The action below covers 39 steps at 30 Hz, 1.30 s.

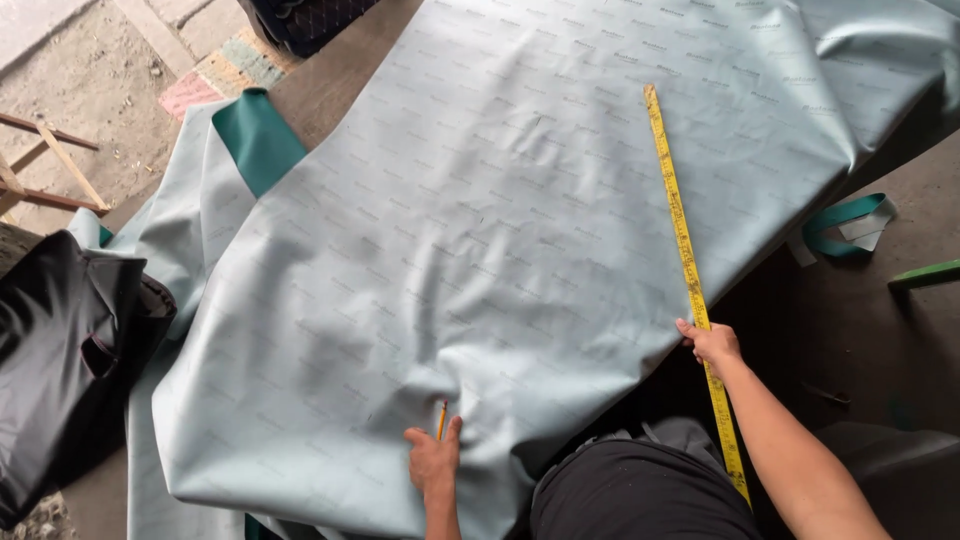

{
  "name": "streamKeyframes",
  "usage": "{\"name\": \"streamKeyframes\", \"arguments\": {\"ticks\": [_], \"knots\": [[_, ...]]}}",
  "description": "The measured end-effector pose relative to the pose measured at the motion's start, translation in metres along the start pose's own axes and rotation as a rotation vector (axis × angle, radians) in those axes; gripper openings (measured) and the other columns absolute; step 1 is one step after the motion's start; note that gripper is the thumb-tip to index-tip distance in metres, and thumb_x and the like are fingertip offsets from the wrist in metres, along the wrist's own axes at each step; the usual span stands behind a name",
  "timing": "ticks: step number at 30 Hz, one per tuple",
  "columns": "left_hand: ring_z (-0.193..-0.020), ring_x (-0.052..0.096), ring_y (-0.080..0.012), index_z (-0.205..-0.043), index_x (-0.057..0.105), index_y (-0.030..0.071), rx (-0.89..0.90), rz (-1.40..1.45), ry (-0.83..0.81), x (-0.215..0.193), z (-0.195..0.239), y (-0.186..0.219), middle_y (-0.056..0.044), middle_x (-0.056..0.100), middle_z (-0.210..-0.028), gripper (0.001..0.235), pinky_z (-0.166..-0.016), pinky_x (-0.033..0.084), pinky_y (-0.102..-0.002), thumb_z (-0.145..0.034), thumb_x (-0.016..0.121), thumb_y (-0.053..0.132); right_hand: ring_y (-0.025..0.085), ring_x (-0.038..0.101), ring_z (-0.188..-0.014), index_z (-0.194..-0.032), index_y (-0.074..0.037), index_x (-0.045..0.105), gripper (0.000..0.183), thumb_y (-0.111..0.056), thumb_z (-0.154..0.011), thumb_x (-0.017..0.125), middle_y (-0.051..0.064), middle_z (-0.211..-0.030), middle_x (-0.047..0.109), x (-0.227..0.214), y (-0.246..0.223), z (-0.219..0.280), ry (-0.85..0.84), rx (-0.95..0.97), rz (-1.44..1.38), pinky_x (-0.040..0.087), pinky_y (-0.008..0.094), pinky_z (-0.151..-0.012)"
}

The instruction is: Measuring and marking dimensions on a large piece of light blue fabric using a yellow ruler and a pencil on a cutting table.

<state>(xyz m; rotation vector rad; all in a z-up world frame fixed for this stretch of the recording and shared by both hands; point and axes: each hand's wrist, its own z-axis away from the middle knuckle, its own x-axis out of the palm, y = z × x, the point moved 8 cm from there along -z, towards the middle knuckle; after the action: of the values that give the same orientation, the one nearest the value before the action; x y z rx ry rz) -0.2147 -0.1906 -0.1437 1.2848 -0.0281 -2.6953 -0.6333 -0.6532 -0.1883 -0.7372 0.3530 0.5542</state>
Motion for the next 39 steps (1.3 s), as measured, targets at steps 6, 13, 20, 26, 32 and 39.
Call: {"name": "streamKeyframes", "arguments": {"ticks": [6, 13, 20, 26, 32, 39], "knots": [[-0.089, 0.07, -0.0442, -0.117, 0.04, 0.013, 0.175, 0.388, 0.136, 0.024, -0.019, -0.01, -0.019, 0.071, -0.103, 0.052, -0.073, 0.051, -0.054, -0.093, 0.07, 0.048, 0.012, 0.048, -0.053, -0.096, -0.008, 0.072, 0.036, -0.041, -0.092, 0.086, 0.005, -0.073, 0.065, 0.003, 0.003, 0.003, -0.022, -0.032, -0.007, 0.042, 0.028, -0.048], [-0.083, 0.07, -0.0417, -0.119, 0.044, 0.013, 0.27, 0.424, 0.212, 0.001, 0.028, -0.014, -0.011, 0.072, -0.089, 0.042, -0.072, 0.049, -0.052, -0.099, 0.068, 0.041, 0.012, 0.047, -0.056, -0.1, -0.008, 0.071, 0.035, -0.039, -0.093, 0.084, 0.004, -0.073, 0.061, -0.009, 0.013, 0.011, -0.041, -0.064, -0.008, 0.043, 0.028, -0.05], [-0.096, 0.072, -0.0463, -0.122, 0.044, 0.013, 0.117, 0.435, 0.203, 0.007, 0.053, -0.056, -0.011, 0.079, -0.091, 0.047, -0.083, 0.051, -0.055, -0.096, 0.068, 0.044, 0.016, 0.047, -0.053, -0.093, -0.008, 0.071, 0.036, -0.042, -0.093, 0.082, 0.007, -0.071, 0.064, -0.018, 0.027, 0.034, -0.024, -0.07, 0.091, 0.041, 0.032, -0.05], [-0.092, 0.069, -0.0478, -0.124, 0.048, 0.015, 0.049, 0.398, 0.153, 0.004, 0.057, -0.059, -0.015, 0.074, -0.089, 0.05, -0.085, 0.049, -0.055, -0.095, 0.065, 0.052, 0.032, 0.065, -0.076, -0.085, -0.009, 0.062, 0.058, -0.064, -0.104, 0.055, 0.008, -0.081, 0.066, -0.052, 0.022, 0.061, 0.175, -0.206, 0.44, 0.049, 0.046, -0.067], [-0.094, 0.073, -0.0271, -0.129, 0.064, 0.01, 0.383, 0.393, 0.635, -0.053, 0.085, -0.009, -0.009, 0.068, -0.115, 0.042, -0.068, 0.059, -0.049, -0.098, 0.073, 0.036, 0.034, 0.069, -0.073, -0.095, -0.015, 0.066, 0.065, -0.077, -0.098, 0.049, 0.008, -0.074, 0.069, -0.101, -0.034, 0.082, 0.223, -0.357, 0.752, 0.053, 0.048, -0.063], [-0.075, 0.066, -0.0246, -0.128, 0.073, 0.026, 0.872, 0.289, 0.755, -0.082, 0.131, 0.166, 0.0, 0.058, -0.115, 0.033, -0.047, 0.055, -0.044, -0.095, 0.076, 0.023, 0.031, 0.077, -0.091, -0.103, -0.038, 0.071, 0.054, -0.083, -0.08, 0.055, -0.003, -0.084, 0.078, -0.081, -0.166, 0.046, 0.003, -0.713, 1.305, 0.058, 0.047, -0.077]]}}
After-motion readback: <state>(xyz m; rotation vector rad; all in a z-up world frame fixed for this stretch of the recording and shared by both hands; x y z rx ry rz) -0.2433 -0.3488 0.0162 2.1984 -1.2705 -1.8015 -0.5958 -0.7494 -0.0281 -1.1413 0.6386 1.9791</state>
